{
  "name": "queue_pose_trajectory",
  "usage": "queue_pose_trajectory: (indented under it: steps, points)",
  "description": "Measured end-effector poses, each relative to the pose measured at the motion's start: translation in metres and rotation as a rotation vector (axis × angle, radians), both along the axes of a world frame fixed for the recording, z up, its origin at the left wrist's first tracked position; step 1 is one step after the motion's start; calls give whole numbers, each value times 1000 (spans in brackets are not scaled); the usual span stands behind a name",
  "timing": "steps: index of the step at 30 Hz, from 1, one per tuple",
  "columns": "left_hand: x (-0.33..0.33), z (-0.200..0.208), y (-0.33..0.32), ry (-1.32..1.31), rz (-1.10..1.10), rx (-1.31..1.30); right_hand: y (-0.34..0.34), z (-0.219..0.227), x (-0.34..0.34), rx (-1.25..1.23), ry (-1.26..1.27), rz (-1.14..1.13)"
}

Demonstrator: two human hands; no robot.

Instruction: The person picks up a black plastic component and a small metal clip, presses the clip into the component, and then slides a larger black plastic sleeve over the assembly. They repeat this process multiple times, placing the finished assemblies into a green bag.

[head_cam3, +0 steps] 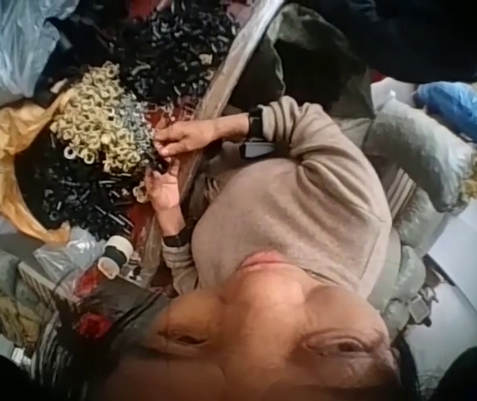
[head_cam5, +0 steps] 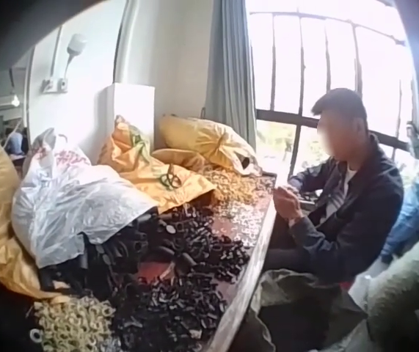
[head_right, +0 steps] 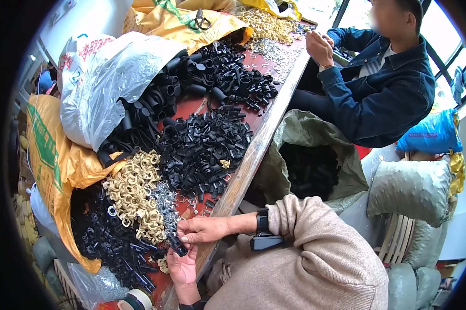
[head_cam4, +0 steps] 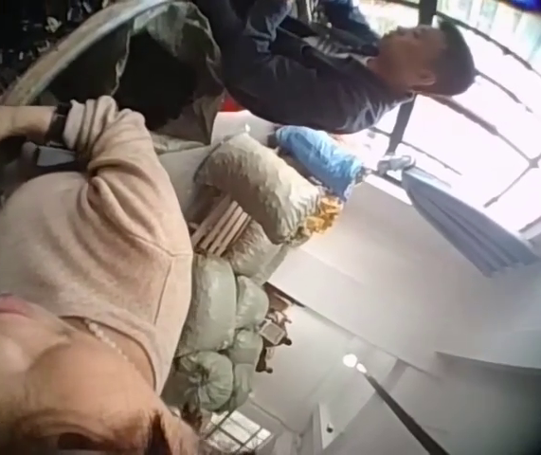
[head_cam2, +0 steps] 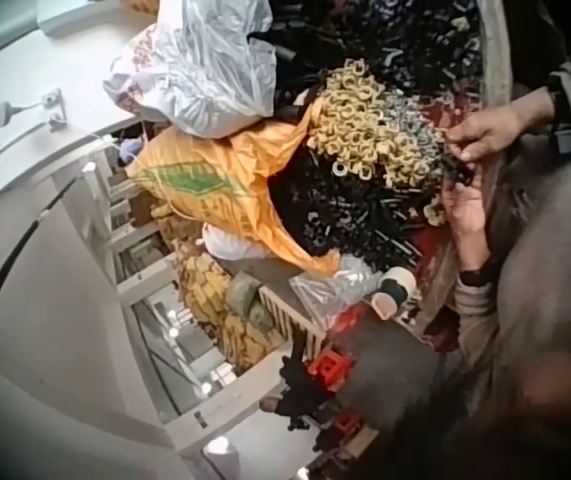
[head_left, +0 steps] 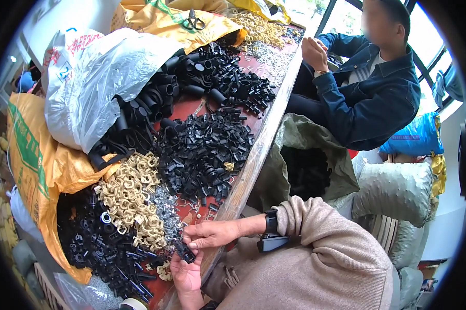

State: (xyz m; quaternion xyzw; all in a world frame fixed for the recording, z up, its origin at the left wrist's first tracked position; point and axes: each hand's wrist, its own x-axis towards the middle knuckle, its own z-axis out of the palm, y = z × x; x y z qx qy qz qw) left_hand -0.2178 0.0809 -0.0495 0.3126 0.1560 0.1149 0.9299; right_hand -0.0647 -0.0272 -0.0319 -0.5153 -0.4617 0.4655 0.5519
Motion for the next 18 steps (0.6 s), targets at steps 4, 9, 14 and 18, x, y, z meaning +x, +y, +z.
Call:
queue_pose_trajectory:
  steps: [4,9,14,18]
  points:
    - [-2,2,-4,-30,57,-7,-6,4,-9,25,-90,-73]
    - [-4,3,-7,-86,70,-23,-7,-9,-21,283,-333,-181]
    - [-4,-3,-9,-83,90,-29,-8,-14,-19,330,-623,-220]
    - [-6,-7,-8,-112,34,-7,-11,-12,-14,345,-747,-174]
